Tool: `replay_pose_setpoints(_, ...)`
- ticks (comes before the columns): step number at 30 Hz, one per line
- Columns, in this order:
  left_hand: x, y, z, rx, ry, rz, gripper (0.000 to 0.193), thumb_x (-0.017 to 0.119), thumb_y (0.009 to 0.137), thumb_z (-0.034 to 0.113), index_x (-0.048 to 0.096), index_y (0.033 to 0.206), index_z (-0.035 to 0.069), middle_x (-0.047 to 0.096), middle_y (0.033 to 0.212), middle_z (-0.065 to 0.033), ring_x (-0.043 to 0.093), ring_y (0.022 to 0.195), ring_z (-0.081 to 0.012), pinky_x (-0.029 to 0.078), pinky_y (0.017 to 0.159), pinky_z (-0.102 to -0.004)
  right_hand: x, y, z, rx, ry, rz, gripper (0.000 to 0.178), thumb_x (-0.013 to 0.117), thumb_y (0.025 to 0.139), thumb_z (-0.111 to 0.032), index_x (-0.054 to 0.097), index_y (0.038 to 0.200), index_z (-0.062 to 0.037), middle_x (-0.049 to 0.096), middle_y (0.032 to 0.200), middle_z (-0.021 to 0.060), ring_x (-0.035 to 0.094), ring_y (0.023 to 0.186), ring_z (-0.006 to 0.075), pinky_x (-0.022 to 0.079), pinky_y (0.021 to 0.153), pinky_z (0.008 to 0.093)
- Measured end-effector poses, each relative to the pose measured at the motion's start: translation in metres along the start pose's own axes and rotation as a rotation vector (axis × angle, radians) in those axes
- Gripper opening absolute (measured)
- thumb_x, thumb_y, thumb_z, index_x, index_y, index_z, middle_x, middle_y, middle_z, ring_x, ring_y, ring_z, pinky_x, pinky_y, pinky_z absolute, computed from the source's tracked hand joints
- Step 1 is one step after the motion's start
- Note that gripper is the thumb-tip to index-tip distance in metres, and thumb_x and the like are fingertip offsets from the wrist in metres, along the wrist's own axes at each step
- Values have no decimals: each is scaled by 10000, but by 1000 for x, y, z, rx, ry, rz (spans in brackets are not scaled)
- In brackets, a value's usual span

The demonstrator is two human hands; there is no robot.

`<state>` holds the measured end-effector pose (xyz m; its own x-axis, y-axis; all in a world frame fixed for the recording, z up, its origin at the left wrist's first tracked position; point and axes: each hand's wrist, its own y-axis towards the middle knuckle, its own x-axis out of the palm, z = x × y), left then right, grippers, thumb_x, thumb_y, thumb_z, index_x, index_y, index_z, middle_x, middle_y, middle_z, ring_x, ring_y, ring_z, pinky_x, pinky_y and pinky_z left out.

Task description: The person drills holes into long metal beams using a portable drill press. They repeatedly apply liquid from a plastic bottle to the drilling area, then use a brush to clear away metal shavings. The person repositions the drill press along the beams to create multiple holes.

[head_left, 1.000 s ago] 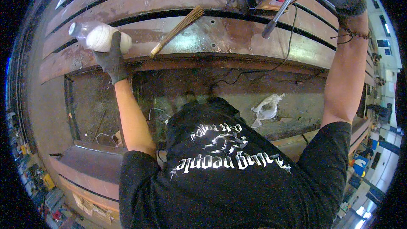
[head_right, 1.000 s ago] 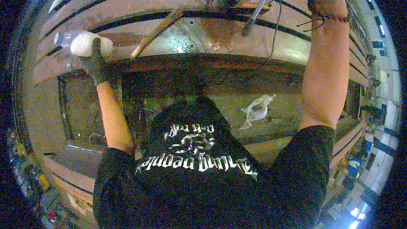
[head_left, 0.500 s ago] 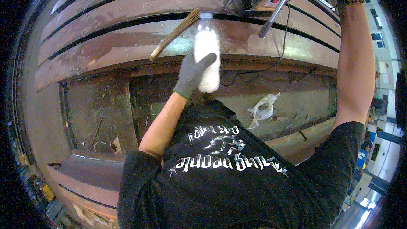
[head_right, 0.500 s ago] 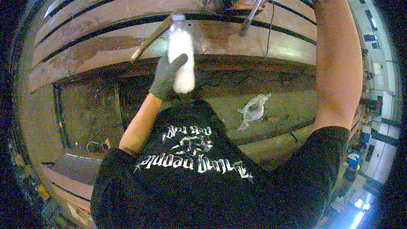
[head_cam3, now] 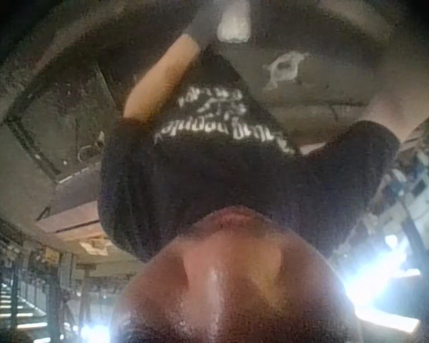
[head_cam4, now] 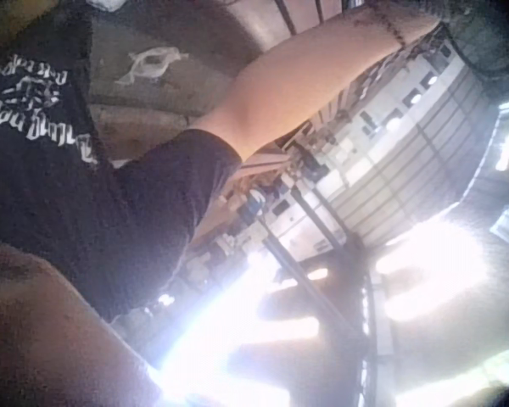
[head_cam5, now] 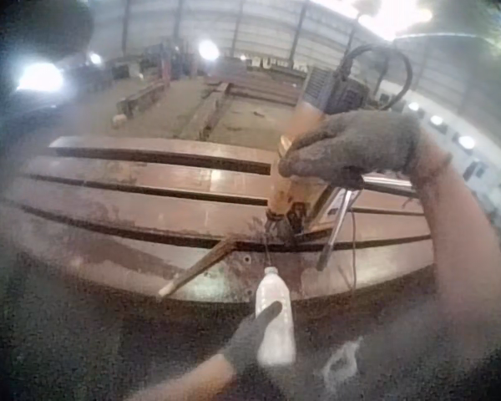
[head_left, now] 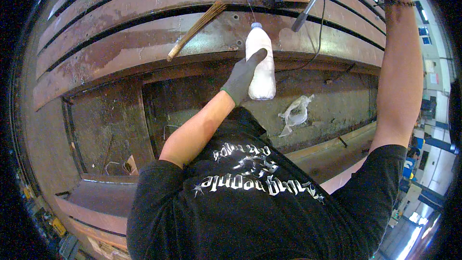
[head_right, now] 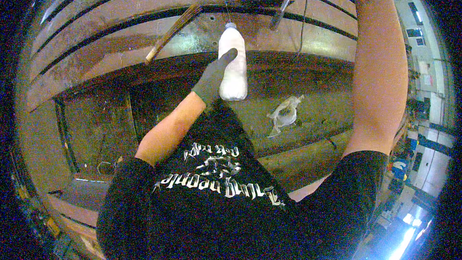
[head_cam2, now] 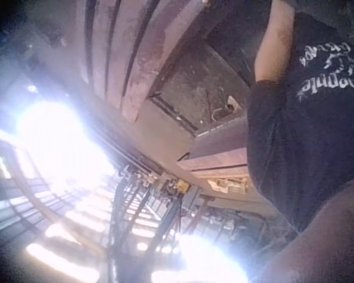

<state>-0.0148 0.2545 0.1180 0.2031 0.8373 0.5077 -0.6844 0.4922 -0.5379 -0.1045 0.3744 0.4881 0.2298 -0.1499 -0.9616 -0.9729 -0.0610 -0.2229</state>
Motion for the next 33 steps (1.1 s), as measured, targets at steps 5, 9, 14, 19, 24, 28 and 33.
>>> replay_pose_setpoints(5, -3, 14, -9, -6, -64, -31, 775, 739, 896, 550, 602, 1296, -99, 723, 1105, -164, 733, 892, -237, 592, 798, -366, 0, -5, -1, -81, -15, 8, 577, 620, 990, -520, 681, 1349, -73, 742, 1141, 132, 676, 748, 143, 598, 707, 287)
replay_pose_setpoints(9, 10, 5, 0, 14, 27, -31, 830, 753, 873, 574, 600, 1299, -122, 722, 1134, -192, 736, 938, -253, 588, 826, -363, -9, 36, 69, -944, -706, 142, 397, 588, 1034, -199, 617, 1418, -102, 706, 1285, 124, 735, 959, 214, 638, 813, 312)
replay_pose_setpoints(14, 3, 29, -26, 39, 10, 29, 869, 767, 852, 595, 600, 1303, -129, 719, 1147, -207, 731, 980, -252, 583, 852, -366, 5, 45, 52, -1090, -930, 339, 423, 569, 1022, -122, 593, 1444, -120, 691, 1328, 129, 702, 1159, 280, 610, 960, 342)
replay_pose_setpoints(19, 9, 27, -35, 59, -82, 38, 823, 775, 855, 571, 614, 1287, -111, 728, 1134, -189, 733, 956, -248, 585, 846, -362, 4, -3, 11, -321, -46, 46, 578, 606, 996, -513, 673, 1356, -65, 700, 1299, 183, 689, 1189, 283, 574, 1001, 381)
replay_pose_setpoints(24, 22, 13, -29, 88, -130, 24, 721, 775, 875, 529, 644, 1240, -78, 741, 1090, -152, 740, 891, -234, 594, 808, -347, 6, -12, 18, -413, -60, 97, 722, 581, 969, -635, 685, 1324, -16, 706, 1272, 209, 696, 1160, 282, 565, 1006, 392)
replay_pose_setpoints(28, 33, 14, -18, 38, -121, 15, 444, 760, 946, 399, 670, 1193, 41, 733, 999, -65, 710, 808, -179, 602, 767, -335, -1, 2, 27, -333, -57, 54, 757, 560, 972, -655, 668, 1339, -1, 700, 1285, 214, 690, 1175, 293, 563, 1015, 398)
replay_pose_setpoints(33, 24, 16, -23, 58, -160, 33, 449, 754, 952, 399, 668, 1190, 29, 738, 1011, -76, 714, 816, -178, 602, 775, -336, 0, 8, 13, -441, -155, -17, 745, 525, 999, -644, 657, 1349, 1, 696, 1293, 213, 694, 1160, 301, 573, 1000, 396)
